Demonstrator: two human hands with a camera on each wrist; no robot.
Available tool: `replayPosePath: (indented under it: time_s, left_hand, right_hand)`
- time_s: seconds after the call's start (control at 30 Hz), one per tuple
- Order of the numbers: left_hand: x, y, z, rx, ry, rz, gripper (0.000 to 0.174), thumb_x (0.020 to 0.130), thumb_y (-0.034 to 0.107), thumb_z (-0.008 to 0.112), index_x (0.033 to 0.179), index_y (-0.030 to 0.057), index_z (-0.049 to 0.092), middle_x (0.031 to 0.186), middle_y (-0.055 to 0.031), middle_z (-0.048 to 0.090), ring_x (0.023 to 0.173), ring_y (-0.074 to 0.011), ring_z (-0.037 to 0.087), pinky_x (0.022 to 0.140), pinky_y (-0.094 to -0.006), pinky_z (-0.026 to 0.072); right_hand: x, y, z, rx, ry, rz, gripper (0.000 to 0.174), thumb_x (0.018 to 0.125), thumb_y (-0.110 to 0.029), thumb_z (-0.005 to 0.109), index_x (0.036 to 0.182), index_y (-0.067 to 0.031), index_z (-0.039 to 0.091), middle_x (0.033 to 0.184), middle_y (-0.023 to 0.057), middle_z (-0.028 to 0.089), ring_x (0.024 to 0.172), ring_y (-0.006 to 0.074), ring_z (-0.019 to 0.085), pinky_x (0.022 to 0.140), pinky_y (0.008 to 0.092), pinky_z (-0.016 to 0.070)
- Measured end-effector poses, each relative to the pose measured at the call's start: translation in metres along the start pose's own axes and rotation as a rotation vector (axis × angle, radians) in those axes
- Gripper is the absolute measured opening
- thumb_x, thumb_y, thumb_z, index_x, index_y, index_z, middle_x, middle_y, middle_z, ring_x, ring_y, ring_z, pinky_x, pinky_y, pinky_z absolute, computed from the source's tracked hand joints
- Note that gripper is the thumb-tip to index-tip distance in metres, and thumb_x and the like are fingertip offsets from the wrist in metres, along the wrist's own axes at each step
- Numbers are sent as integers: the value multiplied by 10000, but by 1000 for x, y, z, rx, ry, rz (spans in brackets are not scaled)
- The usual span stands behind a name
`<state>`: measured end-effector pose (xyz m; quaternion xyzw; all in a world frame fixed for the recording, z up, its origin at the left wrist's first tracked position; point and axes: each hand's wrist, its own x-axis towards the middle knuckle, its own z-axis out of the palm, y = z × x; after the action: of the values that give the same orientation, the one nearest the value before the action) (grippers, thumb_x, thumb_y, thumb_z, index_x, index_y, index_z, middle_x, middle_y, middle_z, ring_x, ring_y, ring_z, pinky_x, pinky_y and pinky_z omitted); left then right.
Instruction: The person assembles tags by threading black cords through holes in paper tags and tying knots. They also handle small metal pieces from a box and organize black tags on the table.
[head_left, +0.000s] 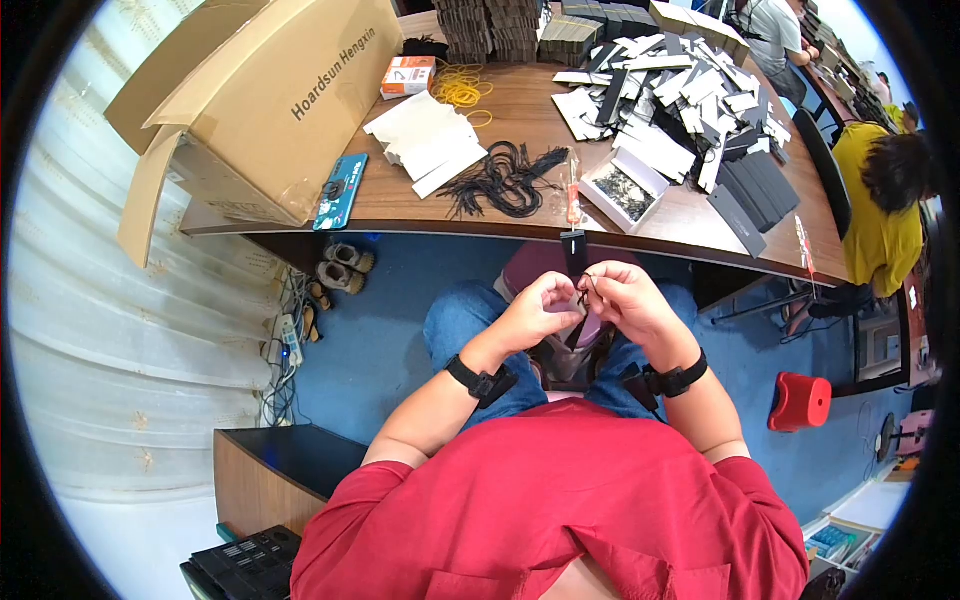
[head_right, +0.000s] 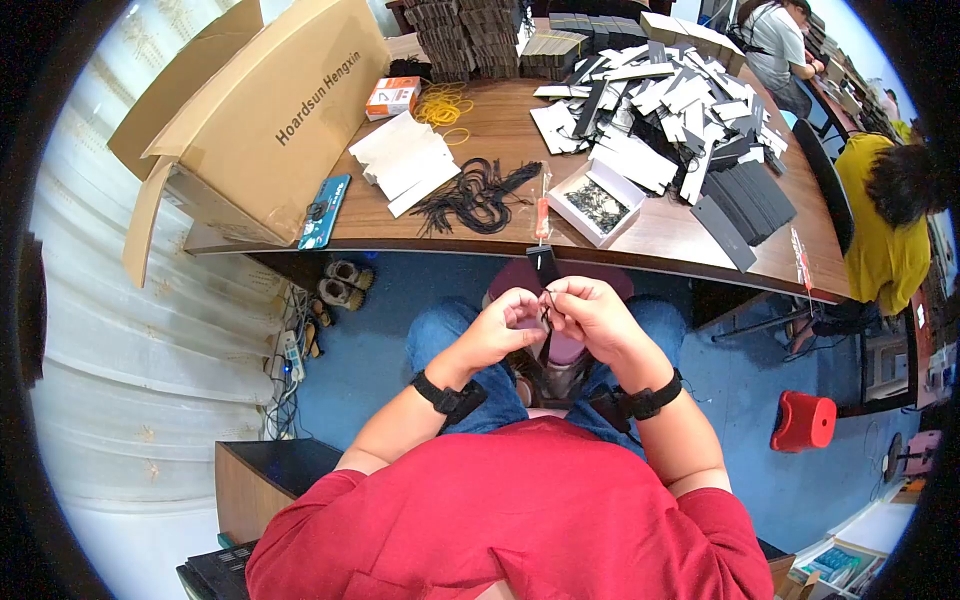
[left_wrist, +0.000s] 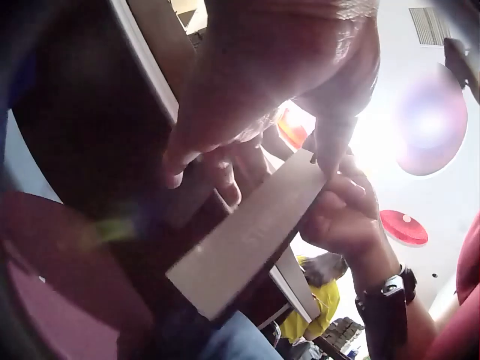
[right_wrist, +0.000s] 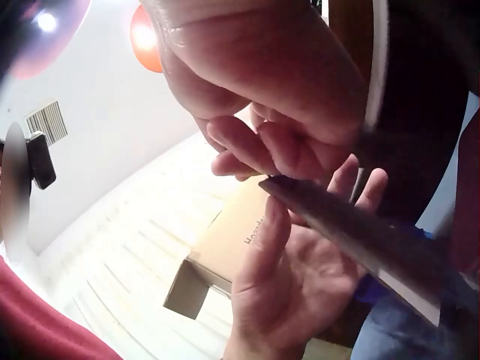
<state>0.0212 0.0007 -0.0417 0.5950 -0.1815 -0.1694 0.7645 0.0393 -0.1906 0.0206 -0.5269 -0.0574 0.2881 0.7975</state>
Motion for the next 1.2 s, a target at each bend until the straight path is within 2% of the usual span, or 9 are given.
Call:
replayPosePath:
  time_s: [0.27,0.4,0.5,0.6,0.7,0.83,1.07,1.13,1.2]
  left_hand:
    - [-7,13,3,-187,111,-79,377,867,24,611,1207,17,448,967,-65,598,876,-120,591,791,-243,480]
    - [-5,21,7,223,137,-30,355,882,-17,564,1220,8,457,931,-66,581,866,-99,578,777,-241,483]
    - [-3,27,10,479,173,-18,375,858,-50,563,1216,20,477,910,-49,575,857,-94,563,773,-245,475]
    - [-5,31,12,526,155,-32,397,836,-53,580,1212,29,478,889,-47,578,848,-99,562,767,-251,476]
    - [-10,38,19,540,79,-78,397,828,-47,583,1200,29,468,890,-62,582,849,-112,571,762,-260,478]
    - [-11,45,21,693,55,65,418,807,-19,623,1192,41,473,928,-87,598,875,-167,610,779,-296,496]
    - [-4,85,16,671,119,157,448,798,14,645,1226,46,514,1008,-94,604,925,-188,604,828,-307,489]
    - [5,112,-5,1027,294,475,383,797,52,650,1168,29,562,1067,-114,608,1004,-225,587,903,-327,453]
    - [11,126,-40,949,518,422,347,789,85,655,1123,12,594,1113,-140,608,1080,-264,562,961,-343,414]
  right_hand:
    - [-10,-20,-6,-1367,641,-633,84,796,-92,612,822,-14,627,830,131,613,754,328,609,662,370,487]
    - [-10,-25,-2,-1014,622,-698,108,891,-97,571,828,-11,592,766,107,601,707,246,623,631,371,485]
    - [-8,-17,-7,176,352,-243,94,926,-113,548,897,-30,581,739,55,590,659,178,597,612,342,481]
    - [-5,-9,-28,391,62,-198,100,939,-124,533,956,-34,574,696,9,537,572,122,499,555,223,409]
    - [-5,-12,-25,13,75,34,140,930,-141,548,990,-22,591,700,-2,535,581,89,475,531,219,382]
    - [-9,-14,-2,-977,-28,-99,186,817,-161,665,846,22,663,679,87,642,620,122,569,583,295,472]
    - [4,-69,0,-1047,-274,90,117,794,-110,667,832,1,679,670,33,637,588,83,574,551,248,473]
    - [8,-90,-12,-958,-94,43,96,814,-112,628,834,-32,678,661,9,627,546,78,556,513,225,464]
    - [16,-120,-42,-772,129,-138,156,807,-176,629,785,-25,661,656,28,613,539,86,549,507,231,452]
